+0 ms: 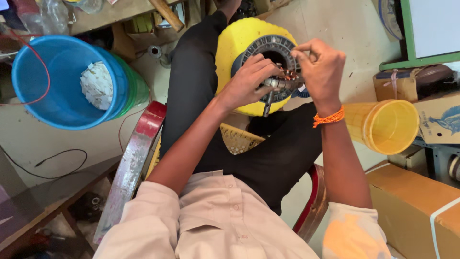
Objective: The person winds copper wire around the slots of a motor stator core by hand. They hold the stator in their left hand and feed the wire with their right hand, rotating the stator as needed to continue the winding process.
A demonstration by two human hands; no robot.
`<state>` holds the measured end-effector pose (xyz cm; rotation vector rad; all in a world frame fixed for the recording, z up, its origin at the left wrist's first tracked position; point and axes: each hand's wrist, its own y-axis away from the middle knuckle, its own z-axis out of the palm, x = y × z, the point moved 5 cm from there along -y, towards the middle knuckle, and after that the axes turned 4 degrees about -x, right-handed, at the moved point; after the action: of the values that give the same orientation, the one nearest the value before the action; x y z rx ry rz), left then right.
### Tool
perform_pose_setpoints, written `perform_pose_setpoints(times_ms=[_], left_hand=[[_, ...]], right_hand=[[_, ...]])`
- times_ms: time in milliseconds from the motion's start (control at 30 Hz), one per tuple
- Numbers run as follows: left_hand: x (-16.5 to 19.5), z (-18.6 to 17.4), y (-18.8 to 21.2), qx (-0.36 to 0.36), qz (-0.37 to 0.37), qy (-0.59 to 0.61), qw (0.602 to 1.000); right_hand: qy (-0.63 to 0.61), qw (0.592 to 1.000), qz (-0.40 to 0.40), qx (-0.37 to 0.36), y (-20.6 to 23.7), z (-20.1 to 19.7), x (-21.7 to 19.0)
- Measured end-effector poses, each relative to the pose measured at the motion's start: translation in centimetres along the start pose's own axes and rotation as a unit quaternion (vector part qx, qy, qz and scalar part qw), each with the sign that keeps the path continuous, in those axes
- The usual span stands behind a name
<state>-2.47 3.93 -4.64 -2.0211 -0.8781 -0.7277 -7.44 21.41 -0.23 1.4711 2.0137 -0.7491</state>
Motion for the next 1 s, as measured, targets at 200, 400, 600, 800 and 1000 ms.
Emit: perform_pose_setpoints(times_ms=[200,400,600,800,1000], left_hand=[[-4.0,-0.1,-1.9,-0.003,-0.35,0.206,0.914],[-5.7,2.5,-4.1,-0.018,-0.301,0.285,0.91],[-6.6,0.5,-2.7,-0.071,-0.151,0.292,0.942],[-6.1,-0.5,-3.0,-0.114,-0.106,0.257,0.954],[-6.0,-0.6,-2.7,-0.117,-0.084,0.253,0.957]], right_hand=[[0.006,0.999,0.037,-0.028,-1.4,1.0,0.9],[-0.01,1.0,0.025,-0.005,-1.6,0.8,-0.2],[-0.148,0.98,0.104,-0.079,1.8,-0.2,-2.3],[-0.074,0.982,0.133,-0.111,5.0,1.0,-4.3],[-0.014,0.991,0.074,-0.112,7.8,3.2,-4.1]])
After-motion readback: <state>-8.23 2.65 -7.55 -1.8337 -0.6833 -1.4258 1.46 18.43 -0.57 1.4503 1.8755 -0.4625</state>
